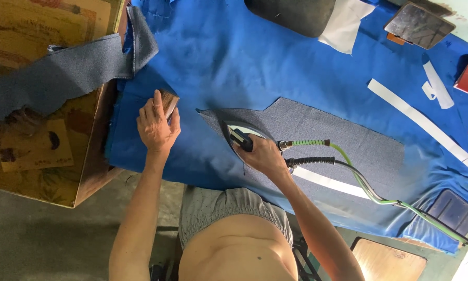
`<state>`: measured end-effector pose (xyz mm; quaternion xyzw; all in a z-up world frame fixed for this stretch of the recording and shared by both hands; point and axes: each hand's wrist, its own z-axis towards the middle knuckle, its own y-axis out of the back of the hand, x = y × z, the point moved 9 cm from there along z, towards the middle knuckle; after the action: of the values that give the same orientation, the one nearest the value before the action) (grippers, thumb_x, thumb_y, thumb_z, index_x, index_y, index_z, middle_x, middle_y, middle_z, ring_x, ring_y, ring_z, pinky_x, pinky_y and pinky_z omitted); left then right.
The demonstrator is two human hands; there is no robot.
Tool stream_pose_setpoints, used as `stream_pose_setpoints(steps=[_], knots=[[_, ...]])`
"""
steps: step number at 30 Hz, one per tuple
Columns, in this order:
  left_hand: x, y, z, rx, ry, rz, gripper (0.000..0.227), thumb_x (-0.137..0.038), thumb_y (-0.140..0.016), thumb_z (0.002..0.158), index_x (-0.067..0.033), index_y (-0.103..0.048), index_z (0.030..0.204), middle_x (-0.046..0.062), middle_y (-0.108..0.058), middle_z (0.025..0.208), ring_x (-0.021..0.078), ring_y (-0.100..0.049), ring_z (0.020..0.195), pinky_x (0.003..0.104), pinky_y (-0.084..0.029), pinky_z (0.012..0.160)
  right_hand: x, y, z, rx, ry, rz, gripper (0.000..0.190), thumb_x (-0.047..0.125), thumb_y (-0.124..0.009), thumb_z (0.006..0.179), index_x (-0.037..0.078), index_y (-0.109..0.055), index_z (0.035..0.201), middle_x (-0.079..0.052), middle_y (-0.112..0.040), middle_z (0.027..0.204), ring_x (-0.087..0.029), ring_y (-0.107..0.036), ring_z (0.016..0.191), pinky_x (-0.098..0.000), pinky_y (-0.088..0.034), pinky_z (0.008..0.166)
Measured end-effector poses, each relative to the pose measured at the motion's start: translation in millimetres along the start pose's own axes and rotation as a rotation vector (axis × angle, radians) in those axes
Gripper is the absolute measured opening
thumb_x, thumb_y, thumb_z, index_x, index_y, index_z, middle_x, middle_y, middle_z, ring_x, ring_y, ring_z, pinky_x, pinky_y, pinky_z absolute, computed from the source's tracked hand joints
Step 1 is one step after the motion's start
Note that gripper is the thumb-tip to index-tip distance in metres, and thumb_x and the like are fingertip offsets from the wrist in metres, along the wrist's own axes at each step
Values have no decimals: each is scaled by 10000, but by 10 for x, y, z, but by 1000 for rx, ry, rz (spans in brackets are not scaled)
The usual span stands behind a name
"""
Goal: The person irons a dark gray fabric piece on a blue-covered worktable, then places a white strip on the fabric and irons it. The person also uses a wooden block to press the fabric while ironing.
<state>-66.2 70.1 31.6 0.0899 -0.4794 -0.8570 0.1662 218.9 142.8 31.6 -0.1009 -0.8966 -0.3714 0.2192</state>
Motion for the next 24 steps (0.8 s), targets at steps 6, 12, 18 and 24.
stream_pose_setpoints(steps=[6,12,18,24], knots=[[1,16,12,1,7,5,611,-436,-660,915,-68,-599,1400,101,-628,1053,236,-633,856,344,-523,617,16,19,-13,-5,-3,13,351,477,-754,775,148,-705,888,-146,-730,766,-372,-735,813,-451,-569,705],[-3,43,29,9,15,1,598,-427,-652,927,-68,-597,1402,102,-627,1050,235,-642,867,344,-515,618,60,19,-31,2,32,3,340,452,-758,789,130,-705,888,-164,-730,763,-379,-735,803,-460,-567,709],[12,21,19,-19,21,-10,609,-436,-653,922,-72,-596,1407,100,-628,1046,242,-646,868,349,-501,603,-10,-16,17,10,18,-5,390,518,-748,794,140,-692,871,-158,-715,738,-384,-725,778,-462,-556,679],[-8,87,55,-32,20,-6,580,-441,-630,935,-75,-618,1385,98,-640,1048,234,-655,865,341,-506,607,-185,-118,-5,93,-20,-36,401,549,-724,801,166,-678,912,-146,-733,798,-385,-736,847,-475,-562,763]])
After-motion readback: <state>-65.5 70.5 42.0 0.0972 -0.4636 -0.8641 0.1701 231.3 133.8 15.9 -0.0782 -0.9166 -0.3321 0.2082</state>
